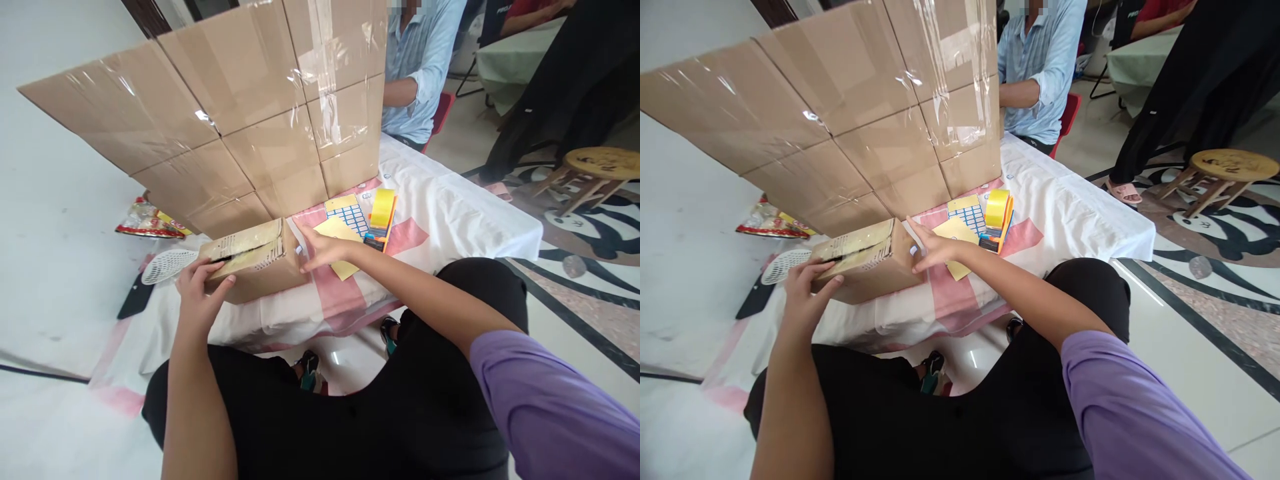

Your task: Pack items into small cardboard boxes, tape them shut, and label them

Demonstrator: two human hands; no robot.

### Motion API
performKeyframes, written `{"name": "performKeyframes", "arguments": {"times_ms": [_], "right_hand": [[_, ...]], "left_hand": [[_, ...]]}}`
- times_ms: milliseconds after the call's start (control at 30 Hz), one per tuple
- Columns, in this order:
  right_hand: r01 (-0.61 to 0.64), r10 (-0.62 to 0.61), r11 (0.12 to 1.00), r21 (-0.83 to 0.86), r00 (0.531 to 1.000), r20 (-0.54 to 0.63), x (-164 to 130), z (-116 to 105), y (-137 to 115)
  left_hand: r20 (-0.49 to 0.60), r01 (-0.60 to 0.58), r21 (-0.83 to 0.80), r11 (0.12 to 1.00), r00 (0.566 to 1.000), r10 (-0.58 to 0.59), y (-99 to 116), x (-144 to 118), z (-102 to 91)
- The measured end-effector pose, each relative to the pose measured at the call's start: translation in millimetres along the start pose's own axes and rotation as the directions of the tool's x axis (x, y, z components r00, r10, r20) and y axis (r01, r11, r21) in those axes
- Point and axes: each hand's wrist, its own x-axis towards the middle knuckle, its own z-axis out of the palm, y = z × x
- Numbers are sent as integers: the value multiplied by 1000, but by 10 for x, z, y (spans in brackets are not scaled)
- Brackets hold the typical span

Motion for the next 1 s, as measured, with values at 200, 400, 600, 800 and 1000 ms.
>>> {"name": "performKeyframes", "arguments": {"times_ms": [200,400,600,800,1000], "right_hand": [[69,-61,996,54,988,-141,58,240,40],[29,-27,979,204,1000,-10,-12,-6,62],[-15,48,991,131,967,-250,6,140,154],[-8,34,990,143,983,-180,-61,216,168],[-52,53,996,68,998,-24,-180,225,36]], "left_hand": [[-8,-23,-52,998,1000,22,-51,7,-16],[21,-21,-74,997,1000,22,-27,12,-26],[4,-31,-79,996,1000,31,-21,4,-3],[14,-24,-74,997,1000,25,-18,0,2],[-16,-47,-83,995,999,45,-88,13,33]]}}
